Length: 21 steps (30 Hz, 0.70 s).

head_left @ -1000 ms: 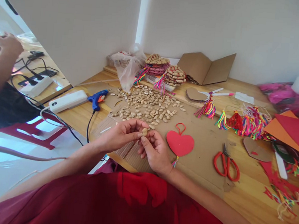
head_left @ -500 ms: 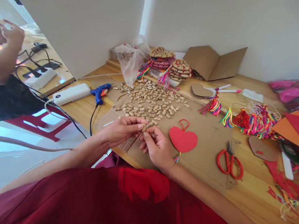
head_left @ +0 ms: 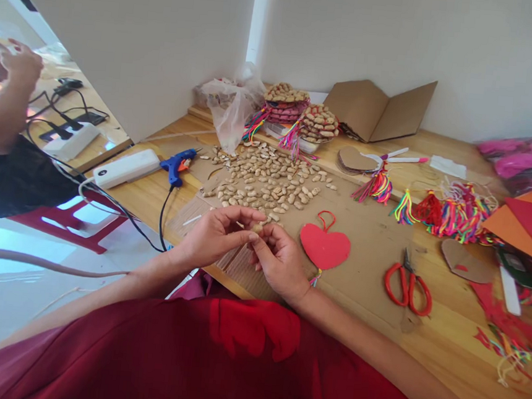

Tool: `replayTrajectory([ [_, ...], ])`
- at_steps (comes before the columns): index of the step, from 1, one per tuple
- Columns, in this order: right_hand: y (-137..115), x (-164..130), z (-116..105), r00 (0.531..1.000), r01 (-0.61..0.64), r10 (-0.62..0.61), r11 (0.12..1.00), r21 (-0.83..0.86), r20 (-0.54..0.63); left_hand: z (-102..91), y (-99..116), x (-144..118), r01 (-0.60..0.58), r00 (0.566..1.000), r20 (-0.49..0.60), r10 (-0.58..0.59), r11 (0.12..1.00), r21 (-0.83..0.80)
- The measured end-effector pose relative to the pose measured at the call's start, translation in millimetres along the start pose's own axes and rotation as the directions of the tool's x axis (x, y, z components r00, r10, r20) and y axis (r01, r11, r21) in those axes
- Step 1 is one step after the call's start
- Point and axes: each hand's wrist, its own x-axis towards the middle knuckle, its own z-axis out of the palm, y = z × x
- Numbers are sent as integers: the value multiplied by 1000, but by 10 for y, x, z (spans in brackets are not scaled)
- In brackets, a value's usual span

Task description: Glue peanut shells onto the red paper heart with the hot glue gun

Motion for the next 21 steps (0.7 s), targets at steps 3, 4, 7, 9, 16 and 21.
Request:
replayTrajectory([
  [3, 18, 6, -4, 1000, 0, 0, 1000, 24, -3, 7, 27, -11, -71, 997, 2, 71, 997, -25],
  [4, 20, 7, -6, 1000, 2, -2, 999, 36, -8, -1, 37, -16, -92, 996, 3, 92, 996, -10],
  [7, 9, 5, -13, 1000, 17, -16, 999, 44, -22, -48, 78, -43, -153, 988, 8, 154, 978, 143],
  [9, -6, -1, -12, 999, 26, -25, 999, 31, -28, -81, 109, -68, -189, 981, 20, 192, 938, 290],
  [16, -56, 0, 7, 999, 23, -21, 999, 43, -33, -112, 127, -91, -223, 971, 35, 235, 850, 477],
  [21, -63, 16, -10, 998, 18, -16, 999, 39, -52, -101, 93, -75, -253, 967, 56, 250, 893, 371],
])
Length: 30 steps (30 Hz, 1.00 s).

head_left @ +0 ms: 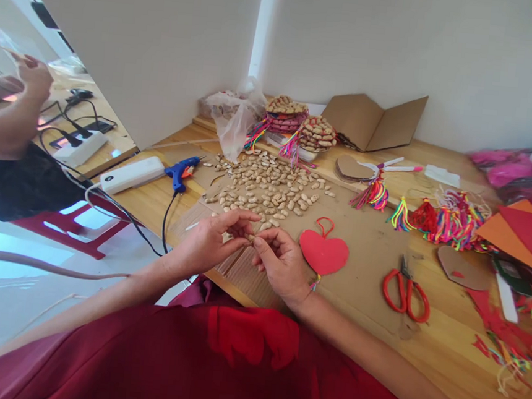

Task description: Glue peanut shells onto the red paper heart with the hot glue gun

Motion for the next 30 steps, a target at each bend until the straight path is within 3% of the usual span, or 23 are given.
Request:
replayTrajectory([
  [5, 3, 5, -7, 1000, -28, 28, 1000, 12, -13, 64, -23, 15, 128, 988, -47, -150, 938, -321],
  [10, 6, -22, 11, 996, 88, -89, 995, -47, -26, 141, -53, 12, 280, 936, 47, -348, 661, -696],
  [16, 32, -29, 3, 981, 192, -194, 972, -138, -3, 144, -37, 11, 360, 903, 157, -400, 502, -787],
  [25, -7, -17, 4, 988, 122, -128, 990, -74, -90, 155, -51, 52, 376, 866, 241, -437, 254, -891],
  [30, -3, -8, -3, 993, 79, -84, 995, -66, -77, 116, -101, 45, 345, 892, 233, -388, 249, -905],
])
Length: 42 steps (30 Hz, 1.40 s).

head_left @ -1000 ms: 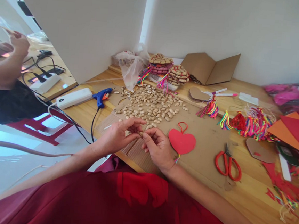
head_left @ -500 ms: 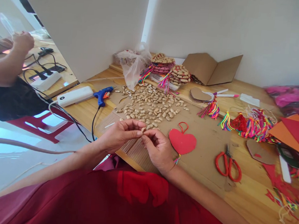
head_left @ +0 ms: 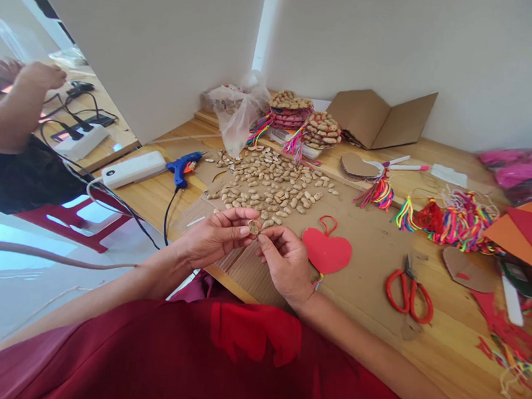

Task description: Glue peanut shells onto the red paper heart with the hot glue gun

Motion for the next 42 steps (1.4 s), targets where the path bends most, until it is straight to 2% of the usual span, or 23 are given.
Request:
replayTrajectory([
  [11, -15, 1, -10, 996, -50, 47, 998, 37, 79, 3, -44, 18, -150, 988, 75, 137, 964, 218],
  [17, 2, 19, -21, 995, -75, 75, 997, -5, 71, 21, -59, -6, -243, 970, 98, 222, 895, 373],
  [20, 10, -4, -25, 995, -45, 51, 996, -71, 87, 13, -10, 6, -276, 959, 79, 274, 825, 494],
  [22, 14, -40, -20, 988, 45, -14, 978, -202, 153, 17, 50, 31, -312, 937, 76, 341, 718, 622],
  [23, 16, -62, -14, 971, 123, -57, 953, -278, 234, 27, 82, 47, -325, 924, 93, 372, 630, 705],
  [24, 21, -83, -6, 933, 223, -101, 916, -335, 345, 43, 109, 64, -330, 913, 127, 387, 521, 787],
  [26, 32, -119, 11, 805, 407, -142, 839, -360, 576, 92, 136, 96, -330, 911, 223, 346, 290, 899],
  [27, 38, -130, 18, 745, 458, -138, 817, -351, 652, 121, 132, 111, -332, 916, 266, 299, 198, 922],
  [28, 43, -138, 24, 715, 476, -121, 805, -353, 689, 150, 116, 127, -339, 918, 298, 261, 132, 931],
  [29, 46, -142, 27, 713, 468, -93, 801, -373, 695, 175, 91, 142, -352, 917, 324, 234, 88, 932],
  [31, 46, -141, 29, 737, 429, -37, 797, -426, 674, 204, 28, 174, -368, 913, 354, 204, 37, 929],
  [33, 41, -136, 27, 746, 424, -25, 789, -445, 666, 204, -29, 205, -382, 913, 374, 162, 19, 924],
  [36, 36, -128, 29, 745, 432, -21, 777, -458, 667, 172, -67, 237, -407, 911, 401, 103, 53, 912],
  [38, 37, -122, 32, 751, 420, 0, 772, -478, 660, 154, -52, 239, -417, 904, 404, 139, 87, 905],
  [42, 49, -117, 33, 729, 446, -11, 767, -461, 685, 140, 60, 205, -394, 902, 361, 235, 108, 913],
])
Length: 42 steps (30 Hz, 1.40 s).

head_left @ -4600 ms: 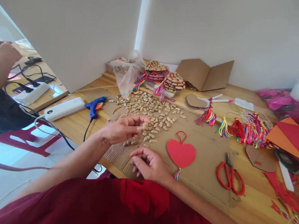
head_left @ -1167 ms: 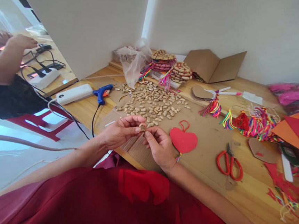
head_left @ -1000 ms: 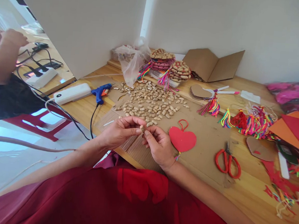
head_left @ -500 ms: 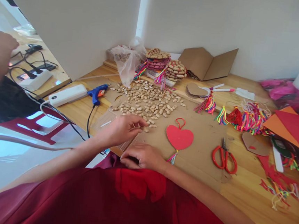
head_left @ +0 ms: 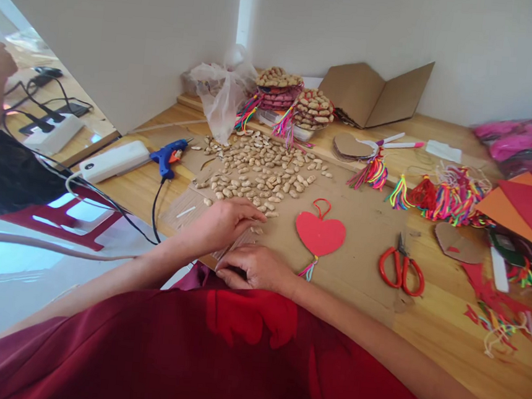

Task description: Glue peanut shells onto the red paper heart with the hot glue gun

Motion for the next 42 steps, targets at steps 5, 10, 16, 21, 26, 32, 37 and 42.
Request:
replayTrajectory([
  [5, 38, -7, 27, 999, 35, -35, 998, -52, -1, -122, -17, -15, 47, 998, -56, -42, 994, 98],
  [10, 84, 3, 49, 997, 80, -78, 995, -62, 24, -75, -54, -10, -72, 997, 1, 72, 995, 65],
  [16, 87, 27, 38, 995, 95, -91, 987, -127, 42, 4, -62, 15, -70, 994, 85, 67, 997, 28],
  [21, 91, 44, 35, 992, 118, -113, 987, -113, 49, 46, -41, 37, -65, 991, 113, 67, 998, -28],
  [26, 34, -1, 37, 994, 107, -108, 993, -49, -28, 25, -15, 6, -30, 996, 86, 31, 999, -14],
  [32, -60, -31, 2, 983, -3, -28, 986, -169, -181, -108, -85, -55, 222, 973, 47, -226, 864, -451],
  [37, -37, -10, -19, 971, 7, -62, 973, -233, -230, -183, -43, -11, 317, 929, 210, -304, 363, -876],
  [42, -20, -16, -21, 946, 4, -45, 992, -128, -321, -131, 28, 75, 293, 939, 255, -229, 147, -945],
])
